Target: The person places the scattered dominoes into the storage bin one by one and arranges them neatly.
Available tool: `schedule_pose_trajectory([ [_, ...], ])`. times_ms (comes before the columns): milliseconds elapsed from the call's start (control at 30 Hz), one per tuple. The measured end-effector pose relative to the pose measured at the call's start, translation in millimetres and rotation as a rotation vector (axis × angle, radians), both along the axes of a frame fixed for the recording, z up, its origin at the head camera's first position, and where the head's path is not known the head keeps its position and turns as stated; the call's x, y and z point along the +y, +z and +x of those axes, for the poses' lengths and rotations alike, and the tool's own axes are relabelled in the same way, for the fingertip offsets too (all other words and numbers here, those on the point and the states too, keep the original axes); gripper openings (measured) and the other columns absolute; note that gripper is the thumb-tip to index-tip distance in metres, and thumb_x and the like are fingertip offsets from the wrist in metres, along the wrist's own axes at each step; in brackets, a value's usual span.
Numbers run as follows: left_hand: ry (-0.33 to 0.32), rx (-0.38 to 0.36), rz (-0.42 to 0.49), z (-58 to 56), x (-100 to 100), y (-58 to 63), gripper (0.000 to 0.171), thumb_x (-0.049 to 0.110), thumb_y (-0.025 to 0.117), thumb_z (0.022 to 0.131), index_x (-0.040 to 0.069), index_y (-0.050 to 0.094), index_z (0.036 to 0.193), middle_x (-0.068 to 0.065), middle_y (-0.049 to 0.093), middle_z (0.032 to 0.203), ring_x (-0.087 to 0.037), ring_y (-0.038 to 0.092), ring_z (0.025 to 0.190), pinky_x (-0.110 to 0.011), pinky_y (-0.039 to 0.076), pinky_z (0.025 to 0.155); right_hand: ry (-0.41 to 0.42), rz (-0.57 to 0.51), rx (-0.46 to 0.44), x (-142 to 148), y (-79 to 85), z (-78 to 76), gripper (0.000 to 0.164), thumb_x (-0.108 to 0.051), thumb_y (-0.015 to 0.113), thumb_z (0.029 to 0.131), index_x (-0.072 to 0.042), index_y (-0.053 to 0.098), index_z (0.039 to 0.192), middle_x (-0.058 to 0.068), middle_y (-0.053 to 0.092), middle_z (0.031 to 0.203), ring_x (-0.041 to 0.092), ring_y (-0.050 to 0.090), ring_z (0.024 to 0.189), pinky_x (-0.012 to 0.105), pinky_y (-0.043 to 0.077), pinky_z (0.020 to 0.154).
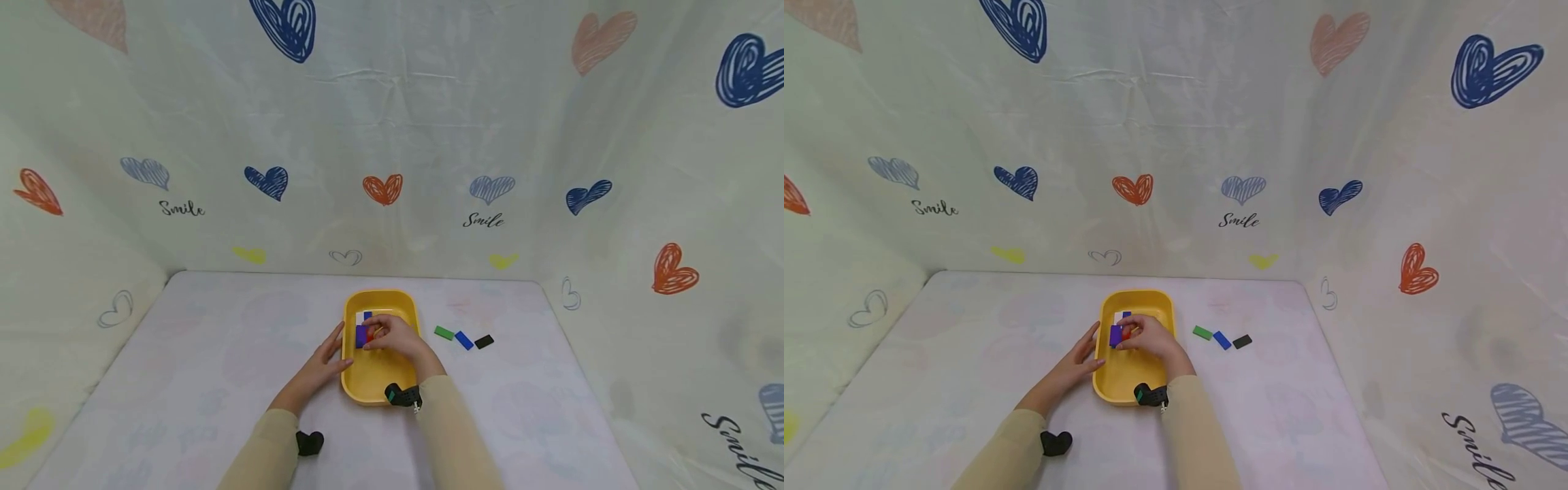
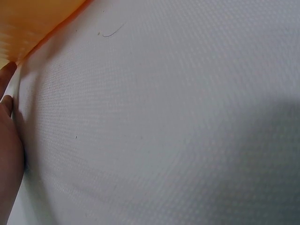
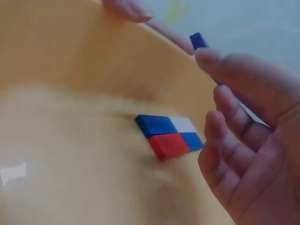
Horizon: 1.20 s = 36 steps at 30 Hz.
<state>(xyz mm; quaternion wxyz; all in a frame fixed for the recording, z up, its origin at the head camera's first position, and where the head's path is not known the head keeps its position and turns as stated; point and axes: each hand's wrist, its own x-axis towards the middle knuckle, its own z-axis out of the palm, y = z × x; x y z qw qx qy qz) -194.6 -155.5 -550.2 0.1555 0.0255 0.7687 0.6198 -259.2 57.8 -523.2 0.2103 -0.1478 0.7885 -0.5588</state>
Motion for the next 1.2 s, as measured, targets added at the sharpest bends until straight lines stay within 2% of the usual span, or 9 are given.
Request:
schedule_pose_trajectory([
  [100, 0.005, -0.005, 0.003, -1.9, -1.2, -6.1, 0.085, 0.021, 0.07, 0.09, 0.026, 0.02, 0.157, -0.026, 0.032, 0.152, -0.041, 0.022, 0.143, -0.063, 0.014, 0.111, 0.005, 0.064, 0.012, -4.0, -6.0, -0.2, 0.039, -0.007, 0.078, 0.082, -0.006, 0.065, 0.119, 0.004, 0.057, 0.087, 0.018, 0.055, 0.073, 0.025, 0.051, 0.071],
  [200, 0.022, -0.009, -0.012, -5.5, -3.3, -18.9, 0.085, 0.028, 0.072, 0.088, 0.034, 0.021, 0.156, -0.023, 0.033, 0.153, -0.04, 0.024, 0.143, -0.066, 0.015, 0.109, 0.013, 0.086, 0.025, -6.7, -9.9, -0.3, 0.039, -0.003, 0.078, 0.081, -0.005, 0.065, 0.118, 0.004, 0.055, 0.084, 0.018, 0.053, 0.072, 0.024, 0.049, 0.069],
  [400, 0.023, -0.019, -0.027, -5.6, -1.9, -17.4, 0.085, 0.03, 0.073, 0.088, 0.034, 0.022, 0.156, -0.021, 0.032, 0.153, -0.039, 0.023, 0.143, -0.066, 0.016, 0.109, 0.03, 0.119, 0.036, -7.1, -11.5, -0.9, 0.038, -0.002, 0.079, 0.08, -0.003, 0.065, 0.115, 0.004, 0.055, 0.082, 0.018, 0.051, 0.072, 0.024, 0.047, 0.066],
  [633, 0.018, -0.015, -0.03, -6.5, -2.7, -19.5, 0.086, 0.03, 0.072, 0.088, 0.034, 0.02, 0.156, -0.021, 0.033, 0.153, -0.038, 0.022, 0.143, -0.065, 0.014, 0.11, 0.062, 0.136, -0.01, -8.6, -14.2, -2.4, 0.034, -0.001, 0.079, 0.079, -0.005, 0.064, 0.11, 0.004, 0.055, 0.079, 0.018, 0.052, 0.073, 0.024, 0.047, 0.068],
  [900, 0.005, 0.001, 0.001, -6.2, -4.7, -21.0, 0.087, 0.028, 0.073, 0.088, 0.032, 0.019, 0.157, -0.02, 0.035, 0.153, -0.037, 0.021, 0.144, -0.063, 0.016, 0.111, 0.077, 0.192, 0.023, -9.5, -15.3, -3.0, 0.035, -0.004, 0.081, 0.077, -0.007, 0.063, 0.108, 0.003, 0.055, 0.071, 0.017, 0.051, 0.064, 0.024, 0.046, 0.063],
  [1200, 0.005, -0.002, 0.011, -7.3, -3.3, -20.6, 0.085, 0.024, 0.07, 0.09, 0.033, 0.018, 0.157, -0.018, 0.035, 0.153, -0.037, 0.02, 0.144, -0.063, 0.018, 0.11, 0.107, 0.236, -0.029, -10.9, -20.1, -3.4, 0.035, -0.007, 0.084, 0.075, -0.012, 0.064, 0.103, 0.001, 0.053, 0.064, 0.016, 0.049, 0.058, 0.024, 0.044, 0.061],
])
